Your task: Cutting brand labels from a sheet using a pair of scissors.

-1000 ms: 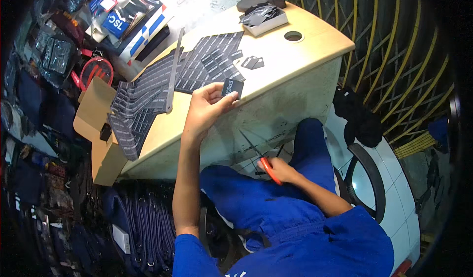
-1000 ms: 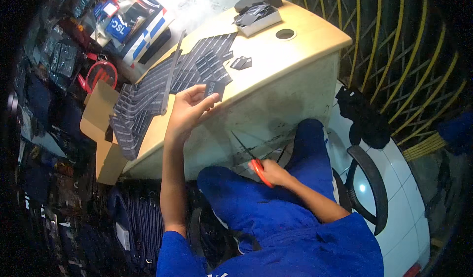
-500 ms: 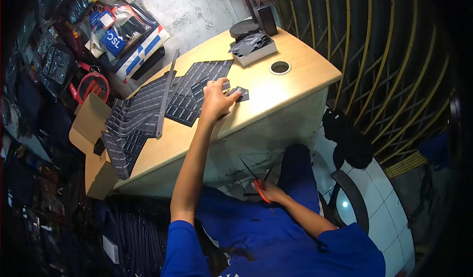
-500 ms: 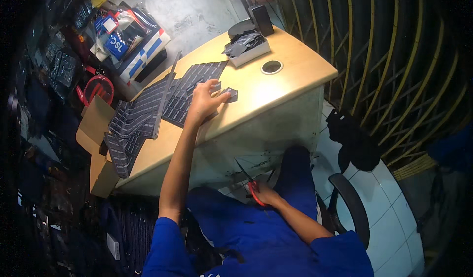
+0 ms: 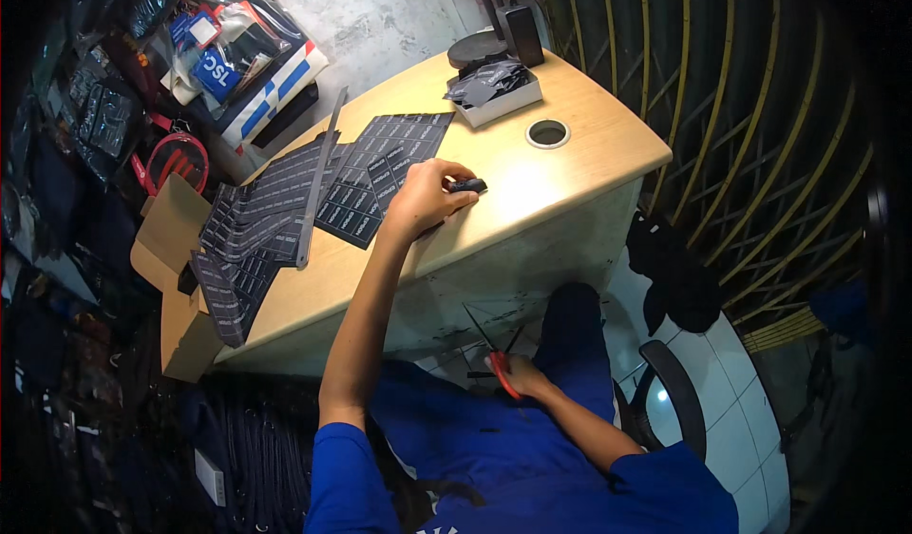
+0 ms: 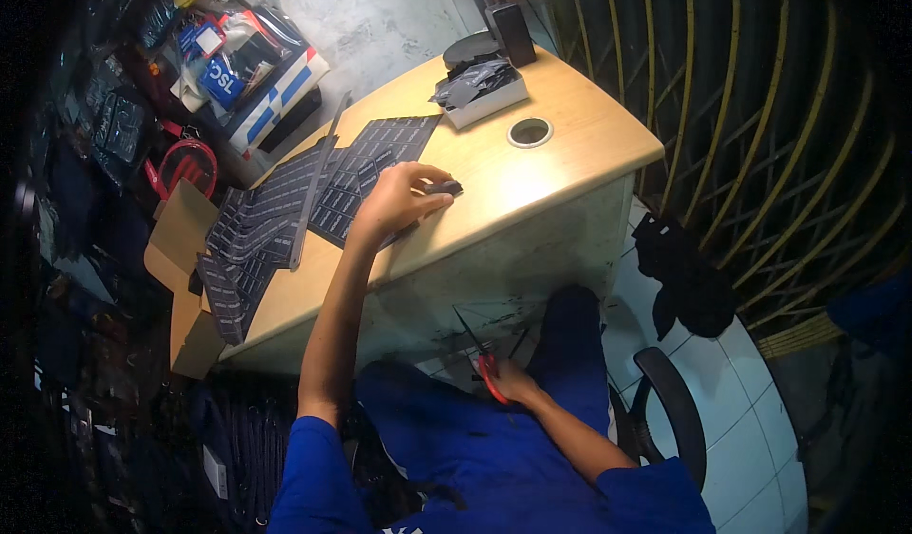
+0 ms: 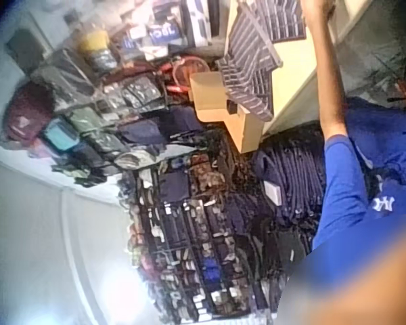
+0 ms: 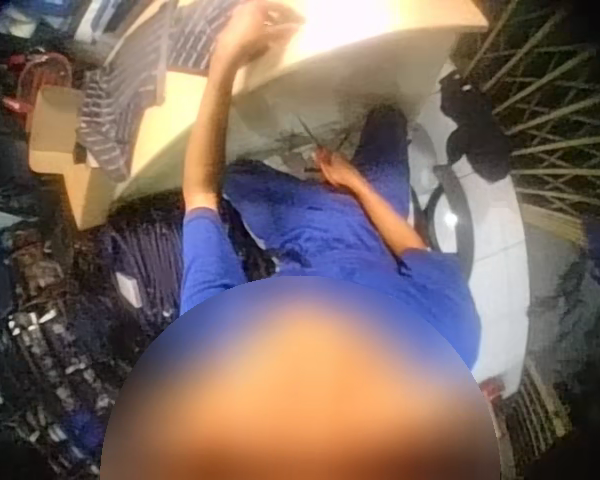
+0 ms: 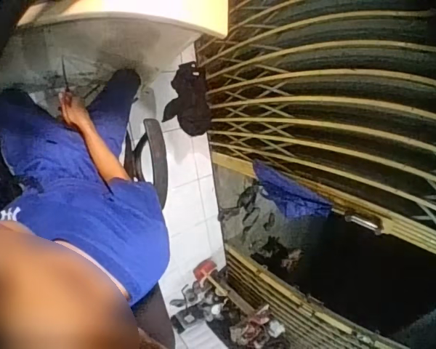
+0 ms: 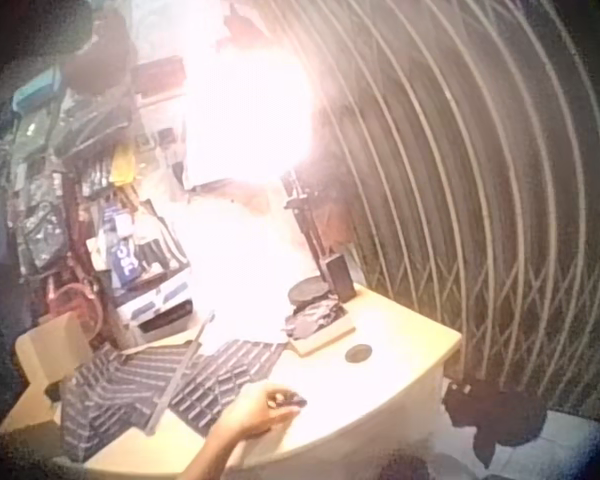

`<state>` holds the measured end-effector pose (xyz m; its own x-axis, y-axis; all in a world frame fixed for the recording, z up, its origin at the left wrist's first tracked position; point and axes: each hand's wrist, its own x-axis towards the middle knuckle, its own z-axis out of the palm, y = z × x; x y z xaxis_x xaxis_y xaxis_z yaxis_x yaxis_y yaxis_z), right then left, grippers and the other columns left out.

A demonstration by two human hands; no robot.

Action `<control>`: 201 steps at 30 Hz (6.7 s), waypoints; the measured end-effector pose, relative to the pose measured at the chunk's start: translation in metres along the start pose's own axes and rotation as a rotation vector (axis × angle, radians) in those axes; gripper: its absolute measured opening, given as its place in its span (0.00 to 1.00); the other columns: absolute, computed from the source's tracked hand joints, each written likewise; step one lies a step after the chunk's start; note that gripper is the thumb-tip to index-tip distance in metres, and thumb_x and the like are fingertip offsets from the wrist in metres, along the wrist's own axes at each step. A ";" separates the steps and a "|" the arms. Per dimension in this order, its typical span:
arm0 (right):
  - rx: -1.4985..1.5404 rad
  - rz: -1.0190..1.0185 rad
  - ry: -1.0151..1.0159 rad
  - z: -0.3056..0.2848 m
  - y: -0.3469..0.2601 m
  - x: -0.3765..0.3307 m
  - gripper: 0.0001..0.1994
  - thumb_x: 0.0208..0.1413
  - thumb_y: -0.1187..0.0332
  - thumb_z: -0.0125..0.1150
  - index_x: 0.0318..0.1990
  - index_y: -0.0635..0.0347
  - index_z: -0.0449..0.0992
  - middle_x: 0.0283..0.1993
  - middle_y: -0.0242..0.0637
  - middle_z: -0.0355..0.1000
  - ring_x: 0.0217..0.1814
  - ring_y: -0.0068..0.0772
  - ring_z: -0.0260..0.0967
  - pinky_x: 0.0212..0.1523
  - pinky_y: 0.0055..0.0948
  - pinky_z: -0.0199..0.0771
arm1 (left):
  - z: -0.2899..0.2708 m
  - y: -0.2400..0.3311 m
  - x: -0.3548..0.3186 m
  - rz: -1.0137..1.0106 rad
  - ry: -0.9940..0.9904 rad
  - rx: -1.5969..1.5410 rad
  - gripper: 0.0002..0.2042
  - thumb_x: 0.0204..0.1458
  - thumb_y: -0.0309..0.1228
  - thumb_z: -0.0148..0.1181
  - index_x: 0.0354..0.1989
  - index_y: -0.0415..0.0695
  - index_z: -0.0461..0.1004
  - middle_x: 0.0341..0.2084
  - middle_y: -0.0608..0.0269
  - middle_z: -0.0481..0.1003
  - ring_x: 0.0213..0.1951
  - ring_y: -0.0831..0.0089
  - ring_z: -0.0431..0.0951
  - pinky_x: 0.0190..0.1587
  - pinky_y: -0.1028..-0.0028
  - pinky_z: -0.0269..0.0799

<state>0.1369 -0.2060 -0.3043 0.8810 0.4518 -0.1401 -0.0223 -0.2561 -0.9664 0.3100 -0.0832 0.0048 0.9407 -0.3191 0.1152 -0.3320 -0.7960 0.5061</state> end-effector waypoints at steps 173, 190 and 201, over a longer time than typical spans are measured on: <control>0.467 -0.773 0.134 0.050 -0.283 -0.093 0.09 0.50 0.77 0.61 0.39 0.69 0.71 0.27 0.22 0.60 0.27 0.10 0.53 0.26 0.14 0.54 | 0.000 0.041 -0.343 0.296 0.889 -0.864 0.36 0.41 0.14 0.62 0.54 0.52 0.46 0.48 0.48 0.65 0.51 0.68 0.66 0.53 0.70 0.64; 0.270 -0.881 0.391 0.035 -0.279 -0.047 0.08 0.46 0.78 0.63 0.35 0.69 0.72 0.28 0.36 0.68 0.30 0.18 0.63 0.31 0.21 0.65 | -0.017 0.010 -0.313 0.125 0.410 -0.672 0.18 0.45 0.13 0.59 0.47 0.34 0.69 0.41 0.59 0.73 0.40 0.78 0.73 0.40 0.80 0.70; 0.041 -0.696 0.584 0.007 -0.256 0.064 0.10 0.44 0.73 0.58 0.35 0.67 0.73 0.29 0.46 0.72 0.30 0.30 0.71 0.31 0.28 0.69 | 0.013 -0.035 -0.242 -0.020 0.381 -0.892 0.20 0.46 0.18 0.60 0.49 0.37 0.66 0.44 0.57 0.69 0.41 0.73 0.73 0.33 0.77 0.78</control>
<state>0.1956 -0.1061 -0.0673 0.8010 -0.0147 0.5985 0.5971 -0.0517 -0.8005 0.0929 0.0149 -0.0523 0.9573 0.0037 0.2892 -0.2883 -0.0668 0.9552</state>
